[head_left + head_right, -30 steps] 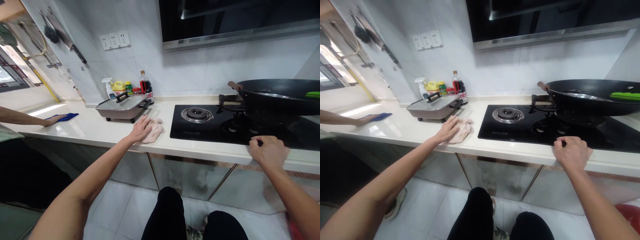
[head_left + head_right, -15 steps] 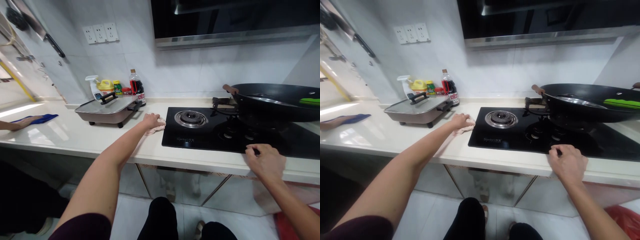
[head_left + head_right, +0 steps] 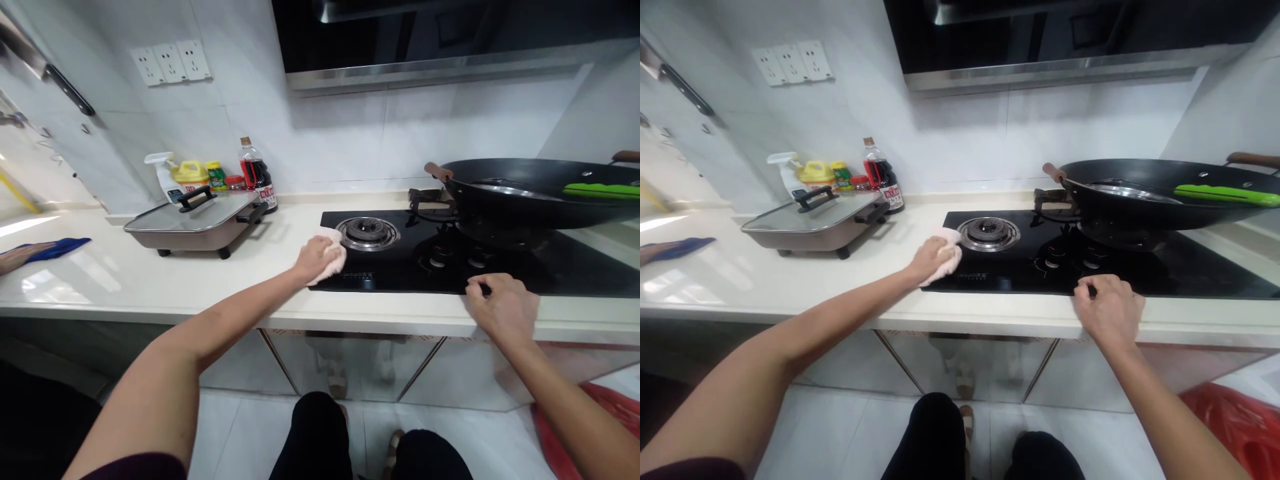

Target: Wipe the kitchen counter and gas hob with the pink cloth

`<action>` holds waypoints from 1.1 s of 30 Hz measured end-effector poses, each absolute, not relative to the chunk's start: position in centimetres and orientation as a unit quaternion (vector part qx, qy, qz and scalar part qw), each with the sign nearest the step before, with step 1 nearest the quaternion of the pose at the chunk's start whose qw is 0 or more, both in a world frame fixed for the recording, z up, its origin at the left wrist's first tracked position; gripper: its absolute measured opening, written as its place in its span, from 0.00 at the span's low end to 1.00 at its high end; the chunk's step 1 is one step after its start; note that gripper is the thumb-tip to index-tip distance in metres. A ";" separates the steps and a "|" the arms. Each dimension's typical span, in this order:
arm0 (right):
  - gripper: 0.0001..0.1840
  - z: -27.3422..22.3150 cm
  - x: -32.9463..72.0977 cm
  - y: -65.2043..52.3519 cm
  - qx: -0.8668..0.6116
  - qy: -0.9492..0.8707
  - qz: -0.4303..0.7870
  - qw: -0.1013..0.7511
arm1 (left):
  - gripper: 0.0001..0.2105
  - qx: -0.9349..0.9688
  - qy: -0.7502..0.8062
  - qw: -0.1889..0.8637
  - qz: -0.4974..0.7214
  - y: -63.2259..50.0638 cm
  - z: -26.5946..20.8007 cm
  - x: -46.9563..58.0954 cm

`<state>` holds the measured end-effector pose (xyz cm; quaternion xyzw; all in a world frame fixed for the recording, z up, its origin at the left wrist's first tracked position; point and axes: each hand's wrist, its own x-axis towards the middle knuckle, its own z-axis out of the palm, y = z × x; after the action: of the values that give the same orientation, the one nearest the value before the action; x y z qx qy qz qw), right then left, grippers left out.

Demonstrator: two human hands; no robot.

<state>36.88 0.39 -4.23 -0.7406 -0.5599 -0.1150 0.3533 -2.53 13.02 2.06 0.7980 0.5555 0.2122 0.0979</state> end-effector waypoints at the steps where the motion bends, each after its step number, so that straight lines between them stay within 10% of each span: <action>1: 0.14 -4.3 36.9 0.4 -0.740 -0.561 -0.115 0.353 | 0.20 0.825 0.520 0.074 0.208 12.0 1.9 -2.0; 19: 0.15 -4.5 36.3 0.5 -0.701 -0.570 -0.157 0.398 | 0.43 0.912 0.396 0.072 0.085 8.1 3.2 8.9; 33: 0.12 -4.7 36.7 0.9 -0.697 -0.554 -0.180 0.417 | 0.33 0.899 0.426 0.068 0.067 21.2 2.8 22.6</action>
<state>36.68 0.91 -4.75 -0.6975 -0.5540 -0.1801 0.4174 22.56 21.17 2.80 0.8995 0.4264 0.0671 0.0677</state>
